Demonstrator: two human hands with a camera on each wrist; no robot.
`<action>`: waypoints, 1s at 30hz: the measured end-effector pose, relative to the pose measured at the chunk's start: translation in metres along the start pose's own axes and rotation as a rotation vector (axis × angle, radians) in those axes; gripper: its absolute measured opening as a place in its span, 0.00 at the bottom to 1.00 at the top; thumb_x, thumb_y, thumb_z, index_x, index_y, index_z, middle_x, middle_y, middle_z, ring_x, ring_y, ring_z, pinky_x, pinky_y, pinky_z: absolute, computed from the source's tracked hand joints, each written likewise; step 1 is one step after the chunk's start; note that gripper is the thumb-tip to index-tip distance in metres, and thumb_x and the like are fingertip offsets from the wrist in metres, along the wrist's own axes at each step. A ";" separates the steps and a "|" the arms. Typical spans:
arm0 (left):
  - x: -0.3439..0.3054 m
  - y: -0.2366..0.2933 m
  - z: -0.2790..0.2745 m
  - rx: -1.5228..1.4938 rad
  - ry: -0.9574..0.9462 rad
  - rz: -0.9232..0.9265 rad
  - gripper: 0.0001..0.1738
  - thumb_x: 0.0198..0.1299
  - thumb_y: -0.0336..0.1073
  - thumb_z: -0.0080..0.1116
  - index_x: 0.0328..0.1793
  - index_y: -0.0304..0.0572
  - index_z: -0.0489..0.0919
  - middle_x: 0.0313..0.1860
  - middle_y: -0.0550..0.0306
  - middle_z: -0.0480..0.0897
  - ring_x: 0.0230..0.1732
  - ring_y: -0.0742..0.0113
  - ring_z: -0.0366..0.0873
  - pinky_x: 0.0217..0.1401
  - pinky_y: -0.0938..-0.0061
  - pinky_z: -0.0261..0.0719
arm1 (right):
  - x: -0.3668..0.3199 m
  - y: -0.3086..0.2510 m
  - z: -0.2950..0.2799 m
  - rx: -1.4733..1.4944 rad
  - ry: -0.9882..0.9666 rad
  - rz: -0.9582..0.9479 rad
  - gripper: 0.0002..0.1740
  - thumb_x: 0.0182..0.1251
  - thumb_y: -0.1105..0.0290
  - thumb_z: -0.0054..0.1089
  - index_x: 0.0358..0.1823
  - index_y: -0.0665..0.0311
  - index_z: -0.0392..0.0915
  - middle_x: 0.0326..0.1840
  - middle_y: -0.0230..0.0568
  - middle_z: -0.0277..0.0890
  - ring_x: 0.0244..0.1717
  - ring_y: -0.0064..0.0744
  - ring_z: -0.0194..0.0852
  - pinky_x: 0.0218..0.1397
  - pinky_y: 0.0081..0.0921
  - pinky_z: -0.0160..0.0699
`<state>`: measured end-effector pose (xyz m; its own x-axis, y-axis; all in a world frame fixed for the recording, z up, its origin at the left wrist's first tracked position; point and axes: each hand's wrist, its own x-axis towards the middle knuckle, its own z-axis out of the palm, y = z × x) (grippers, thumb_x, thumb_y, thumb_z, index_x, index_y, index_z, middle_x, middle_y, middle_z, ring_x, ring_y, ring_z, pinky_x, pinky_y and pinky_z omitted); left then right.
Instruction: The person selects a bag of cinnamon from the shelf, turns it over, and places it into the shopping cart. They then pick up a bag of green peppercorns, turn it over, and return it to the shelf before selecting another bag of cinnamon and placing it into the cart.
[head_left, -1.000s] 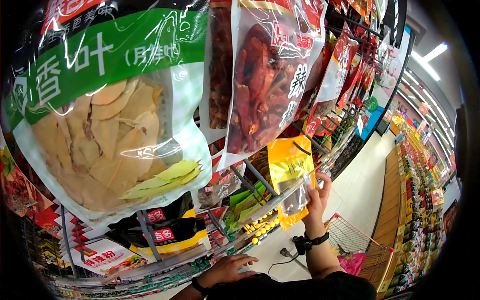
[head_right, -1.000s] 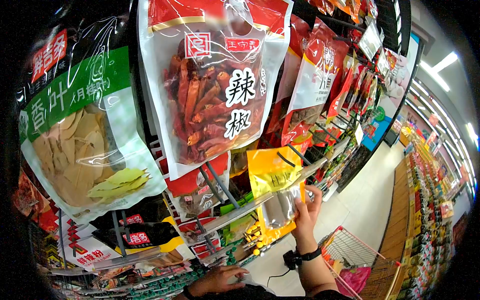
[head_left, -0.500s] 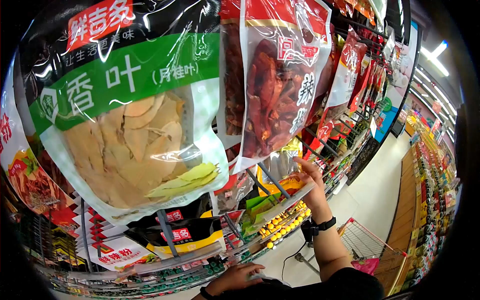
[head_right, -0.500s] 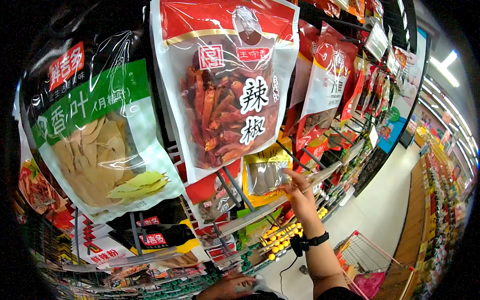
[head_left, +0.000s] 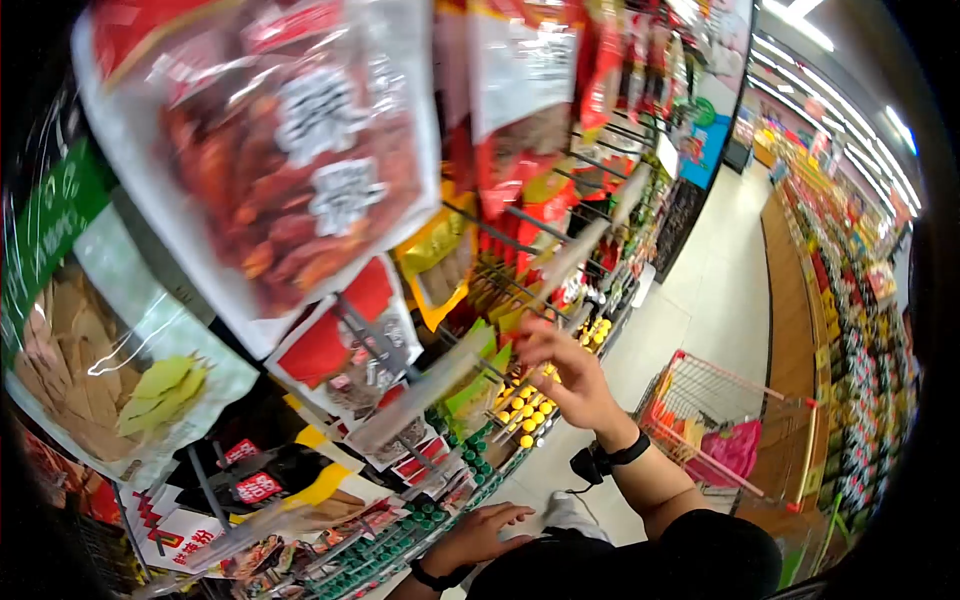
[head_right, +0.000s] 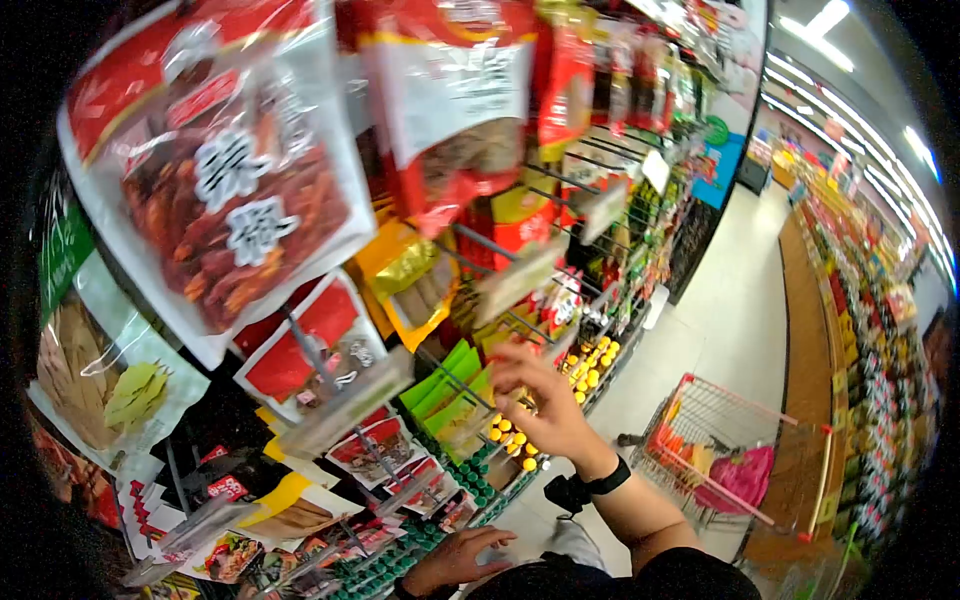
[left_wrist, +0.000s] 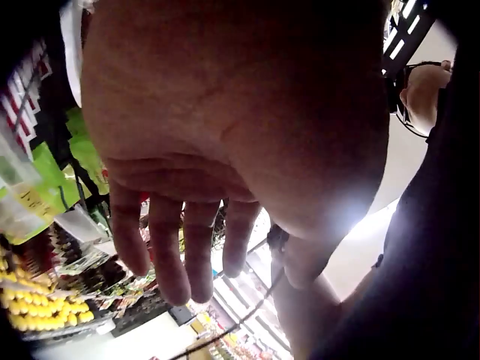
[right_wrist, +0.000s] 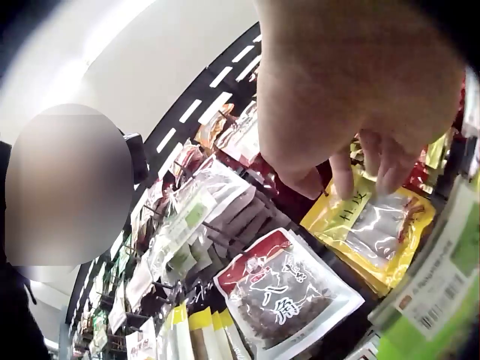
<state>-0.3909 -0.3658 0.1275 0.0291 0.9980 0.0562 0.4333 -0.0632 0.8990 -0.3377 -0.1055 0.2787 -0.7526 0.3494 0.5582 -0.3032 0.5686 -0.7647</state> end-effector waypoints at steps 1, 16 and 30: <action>0.005 0.002 0.004 -0.004 0.006 0.005 0.27 0.64 0.50 0.66 0.66 0.48 0.78 0.49 0.53 0.85 0.48 0.59 0.84 0.51 0.67 0.82 | -0.013 -0.002 -0.005 0.006 -0.045 -0.011 0.11 0.67 0.70 0.63 0.48 0.67 0.81 0.63 0.48 0.77 0.54 0.38 0.80 0.57 0.32 0.77; 0.151 0.084 0.131 0.082 -0.186 0.174 0.05 0.59 0.29 0.69 0.38 0.35 0.85 0.42 0.53 0.86 0.44 0.58 0.86 0.48 0.68 0.83 | -0.219 -0.003 -0.186 -0.212 -0.055 0.120 0.12 0.69 0.69 0.60 0.49 0.66 0.79 0.56 0.47 0.77 0.51 0.47 0.81 0.51 0.37 0.81; 0.308 0.169 0.347 -0.016 -0.604 0.326 0.06 0.56 0.27 0.65 0.38 0.40 0.79 0.37 0.53 0.82 0.35 0.58 0.84 0.40 0.70 0.81 | -0.514 -0.036 -0.354 -0.365 0.571 0.673 0.37 0.64 0.70 0.67 0.73 0.67 0.60 0.58 0.51 0.72 0.38 0.35 0.80 0.46 0.28 0.81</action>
<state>0.0038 -0.0693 0.1466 0.6548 0.7518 0.0771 0.3037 -0.3552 0.8841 0.2665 -0.0421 0.1333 -0.2741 0.9437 0.1851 0.3629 0.2797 -0.8889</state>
